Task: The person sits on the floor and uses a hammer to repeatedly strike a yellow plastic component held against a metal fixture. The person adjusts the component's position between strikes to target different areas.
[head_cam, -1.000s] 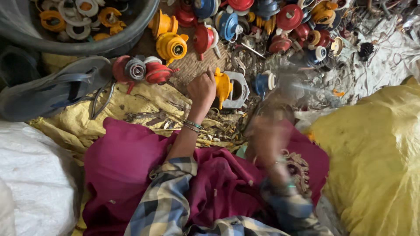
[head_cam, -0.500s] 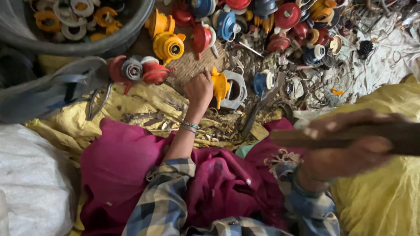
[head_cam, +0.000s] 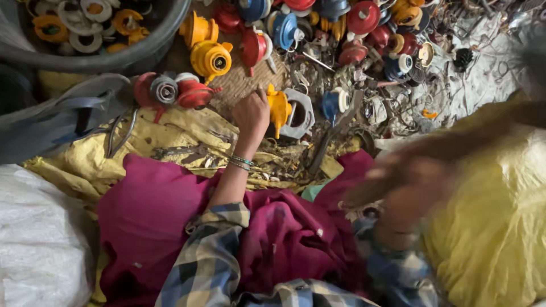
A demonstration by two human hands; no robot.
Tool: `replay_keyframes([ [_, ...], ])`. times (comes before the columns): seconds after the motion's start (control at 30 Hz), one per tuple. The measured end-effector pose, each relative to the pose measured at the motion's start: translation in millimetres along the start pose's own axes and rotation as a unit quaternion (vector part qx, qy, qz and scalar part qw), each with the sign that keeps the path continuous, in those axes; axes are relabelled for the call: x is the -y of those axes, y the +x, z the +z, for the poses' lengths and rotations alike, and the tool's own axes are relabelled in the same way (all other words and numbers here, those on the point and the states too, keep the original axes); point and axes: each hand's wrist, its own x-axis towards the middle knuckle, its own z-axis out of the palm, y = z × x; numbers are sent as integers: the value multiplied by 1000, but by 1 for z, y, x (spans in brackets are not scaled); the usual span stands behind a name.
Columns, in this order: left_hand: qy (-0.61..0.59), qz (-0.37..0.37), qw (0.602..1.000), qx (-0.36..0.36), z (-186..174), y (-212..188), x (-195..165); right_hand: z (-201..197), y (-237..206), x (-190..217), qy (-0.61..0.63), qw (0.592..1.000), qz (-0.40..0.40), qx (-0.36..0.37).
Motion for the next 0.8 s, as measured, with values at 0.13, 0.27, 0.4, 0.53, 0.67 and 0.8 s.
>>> replay_keyframes([
  [0.13, -6, -18, 1000, -7, 2, -1, -4, 24, 27, 10, -1, 966, -233, 109],
  [0.27, 3, -12, 1000, -15, 2, 0, -4, 47, 35, -95, -551, 823, 123, -67],
  [0.4, -4, 38, 997, -68, 1, 3, -2, 35, 15, -130, -569, 809, 127, -76],
  [0.53, 18, 32, 997, -61, 4, 1, 0, 27, -10, -52, -509, 827, 133, -201],
  [0.67, 5, 10, 999, -32, 8, -4, 1, 34, 6, 20, -177, 953, -242, 33],
  [0.8, 14, 11, 1000, -13, 11, -4, 4, 38, 36, -26, -42, 975, -213, 35],
])
